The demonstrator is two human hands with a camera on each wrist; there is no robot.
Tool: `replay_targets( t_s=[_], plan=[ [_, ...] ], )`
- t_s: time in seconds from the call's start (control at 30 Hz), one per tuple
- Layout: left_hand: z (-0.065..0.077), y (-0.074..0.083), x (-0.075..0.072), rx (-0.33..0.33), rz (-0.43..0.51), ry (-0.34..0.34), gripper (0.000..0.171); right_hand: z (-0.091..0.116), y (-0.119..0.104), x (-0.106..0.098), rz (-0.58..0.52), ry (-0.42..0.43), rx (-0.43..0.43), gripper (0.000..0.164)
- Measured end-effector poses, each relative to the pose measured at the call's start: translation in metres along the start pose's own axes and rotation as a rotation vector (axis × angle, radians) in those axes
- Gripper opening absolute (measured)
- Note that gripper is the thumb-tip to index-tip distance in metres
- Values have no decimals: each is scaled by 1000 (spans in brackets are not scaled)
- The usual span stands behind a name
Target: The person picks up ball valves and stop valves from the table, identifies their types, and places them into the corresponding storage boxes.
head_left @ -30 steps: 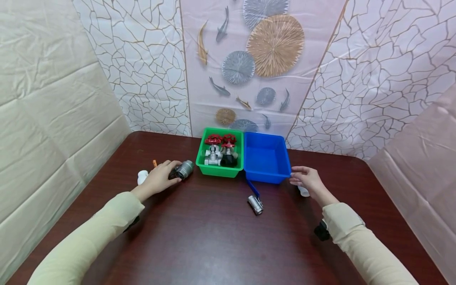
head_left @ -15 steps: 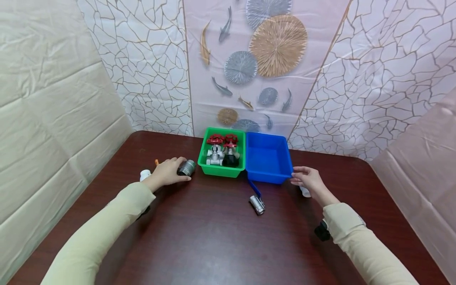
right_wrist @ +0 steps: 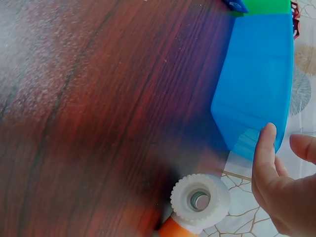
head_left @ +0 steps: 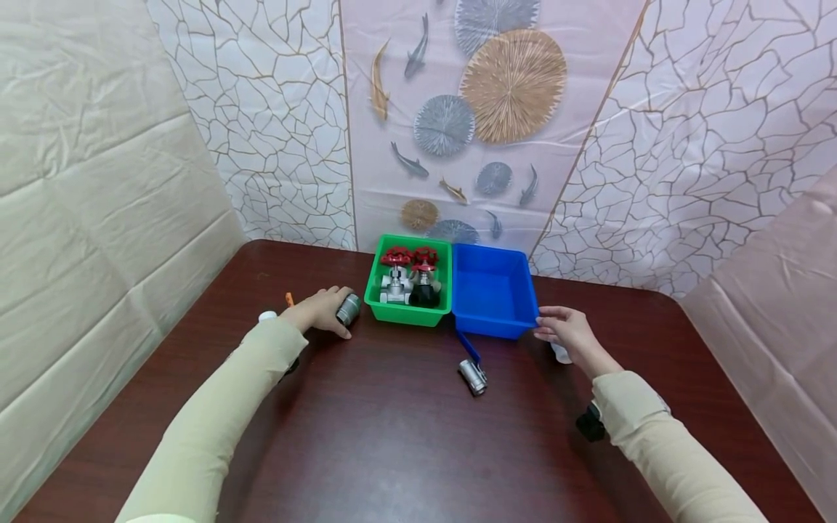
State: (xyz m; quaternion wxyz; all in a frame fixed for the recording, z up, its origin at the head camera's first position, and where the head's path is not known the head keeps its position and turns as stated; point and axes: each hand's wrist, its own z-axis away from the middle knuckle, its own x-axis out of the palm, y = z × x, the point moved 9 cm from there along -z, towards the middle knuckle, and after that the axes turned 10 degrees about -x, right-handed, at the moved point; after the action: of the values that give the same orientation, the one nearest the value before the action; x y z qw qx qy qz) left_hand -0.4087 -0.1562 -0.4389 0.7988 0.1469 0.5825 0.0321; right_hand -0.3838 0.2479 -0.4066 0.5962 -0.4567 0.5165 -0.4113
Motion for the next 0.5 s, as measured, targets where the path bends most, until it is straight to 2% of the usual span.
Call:
replay_targets(
  t_s=[0.13, 0.2, 0.33, 0.5],
  plan=[
    [-5, 6, 2, 20, 43, -43, 84, -1, 0, -1, -47, -5, 33, 50],
    [-8, 6, 3, 5, 51, -70, 82, -1, 1, -1, -63, -10, 48, 50],
    [-12, 4, 6, -26, 48, -119, 85, -4, 2, 0, -81, -1, 80, 51],
    [-14, 6, 4, -16, 35, -135, 90, -7, 8, -1, -117, 12, 148, 52]
  ],
)
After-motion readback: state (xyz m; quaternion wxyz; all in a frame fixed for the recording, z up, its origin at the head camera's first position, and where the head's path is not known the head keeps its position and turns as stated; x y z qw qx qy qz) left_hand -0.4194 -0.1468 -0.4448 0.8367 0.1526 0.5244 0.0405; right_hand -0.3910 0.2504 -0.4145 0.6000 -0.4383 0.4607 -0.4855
